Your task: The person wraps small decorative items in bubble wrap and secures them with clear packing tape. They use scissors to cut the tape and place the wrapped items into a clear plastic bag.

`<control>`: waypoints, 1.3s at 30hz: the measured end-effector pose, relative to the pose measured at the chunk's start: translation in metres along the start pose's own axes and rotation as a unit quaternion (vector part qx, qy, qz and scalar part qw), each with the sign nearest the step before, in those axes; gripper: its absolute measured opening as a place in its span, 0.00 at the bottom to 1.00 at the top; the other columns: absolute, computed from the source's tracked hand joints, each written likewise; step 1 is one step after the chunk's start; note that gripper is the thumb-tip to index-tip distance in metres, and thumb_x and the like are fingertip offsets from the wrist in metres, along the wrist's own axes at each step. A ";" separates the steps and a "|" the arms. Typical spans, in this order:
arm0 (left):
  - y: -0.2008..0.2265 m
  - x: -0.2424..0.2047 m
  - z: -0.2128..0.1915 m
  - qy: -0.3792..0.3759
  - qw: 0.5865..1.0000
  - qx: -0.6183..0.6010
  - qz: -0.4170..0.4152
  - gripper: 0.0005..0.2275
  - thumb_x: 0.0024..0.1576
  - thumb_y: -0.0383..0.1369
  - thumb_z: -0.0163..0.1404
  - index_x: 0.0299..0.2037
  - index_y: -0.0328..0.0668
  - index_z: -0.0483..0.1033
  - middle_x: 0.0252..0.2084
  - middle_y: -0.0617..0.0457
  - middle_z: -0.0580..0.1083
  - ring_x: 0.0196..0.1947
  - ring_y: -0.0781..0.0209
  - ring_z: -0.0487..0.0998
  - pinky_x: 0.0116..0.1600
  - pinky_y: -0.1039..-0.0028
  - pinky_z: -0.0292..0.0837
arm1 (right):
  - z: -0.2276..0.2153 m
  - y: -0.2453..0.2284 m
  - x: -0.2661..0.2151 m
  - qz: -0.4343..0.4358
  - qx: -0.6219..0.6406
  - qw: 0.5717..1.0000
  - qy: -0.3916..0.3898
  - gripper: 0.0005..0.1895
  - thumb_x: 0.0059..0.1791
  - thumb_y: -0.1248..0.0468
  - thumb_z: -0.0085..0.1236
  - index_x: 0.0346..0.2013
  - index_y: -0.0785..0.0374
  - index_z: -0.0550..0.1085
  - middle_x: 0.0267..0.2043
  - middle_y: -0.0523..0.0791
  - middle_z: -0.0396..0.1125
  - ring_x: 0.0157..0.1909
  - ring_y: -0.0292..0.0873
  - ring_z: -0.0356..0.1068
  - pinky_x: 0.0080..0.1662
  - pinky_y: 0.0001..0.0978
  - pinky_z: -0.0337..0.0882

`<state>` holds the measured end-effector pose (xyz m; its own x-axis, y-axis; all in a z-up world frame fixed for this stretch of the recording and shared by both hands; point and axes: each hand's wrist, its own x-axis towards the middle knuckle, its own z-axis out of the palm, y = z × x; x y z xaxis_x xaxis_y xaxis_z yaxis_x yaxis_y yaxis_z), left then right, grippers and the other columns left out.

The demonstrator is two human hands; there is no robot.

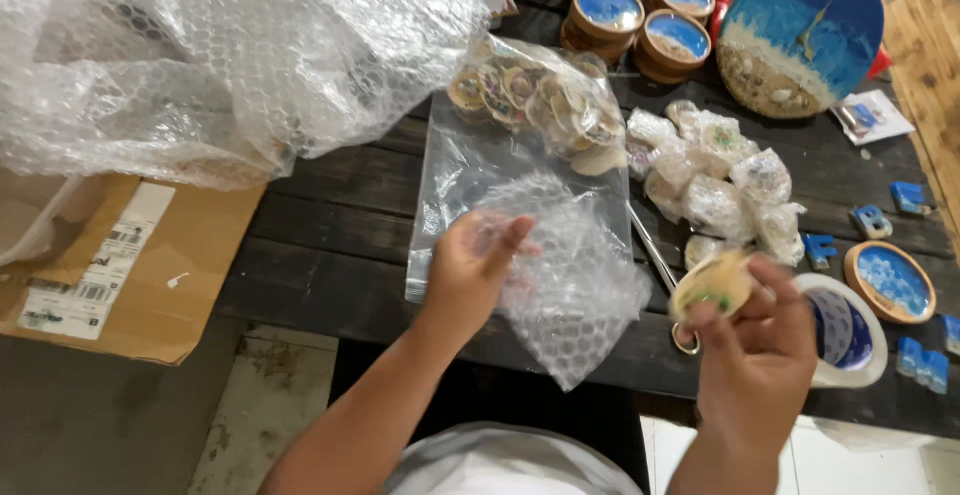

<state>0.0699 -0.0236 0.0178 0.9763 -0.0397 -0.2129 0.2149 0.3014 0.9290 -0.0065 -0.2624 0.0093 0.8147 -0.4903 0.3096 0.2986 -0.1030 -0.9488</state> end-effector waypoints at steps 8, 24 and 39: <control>-0.016 -0.003 0.009 0.039 0.987 -0.080 -0.134 0.37 0.42 0.55 0.51 0.59 0.38 0.71 0.60 0.46 0.78 0.43 0.49 0.86 0.35 0.69 0.82 | 0.021 0.002 -0.016 -0.040 0.031 0.998 0.029 0.29 0.48 0.68 0.64 0.63 0.58 0.66 0.51 0.52 0.69 0.31 0.41 0.68 0.27 0.27 0.72; -0.089 -0.051 -0.015 -0.077 0.980 -0.176 -0.049 0.18 0.67 0.37 0.41 0.62 0.36 0.71 0.58 0.40 0.75 0.62 0.49 0.74 0.70 0.52 0.66 | 0.062 0.038 -0.014 -0.034 -0.110 0.984 -0.139 0.21 0.46 0.72 0.70 0.53 0.70 0.74 0.36 0.54 0.73 0.26 0.40 0.71 0.32 0.29 0.76; -0.027 -0.065 -0.058 -0.132 0.773 0.517 0.343 0.05 0.53 0.27 0.55 0.38 0.44 0.81 0.32 0.58 0.77 0.30 0.60 0.75 0.30 0.71 0.72 | 0.061 0.020 0.011 -0.165 -0.289 0.916 -0.225 0.17 0.52 0.73 0.64 0.55 0.61 0.77 0.48 0.48 0.74 0.32 0.38 0.64 0.40 0.27 0.72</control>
<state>-0.0008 0.0265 -0.0110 0.8124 -0.4423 0.3799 -0.5822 -0.5796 0.5702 0.0383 -0.2172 -0.0028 0.8882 0.0427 0.4574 0.3589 -0.6861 -0.6329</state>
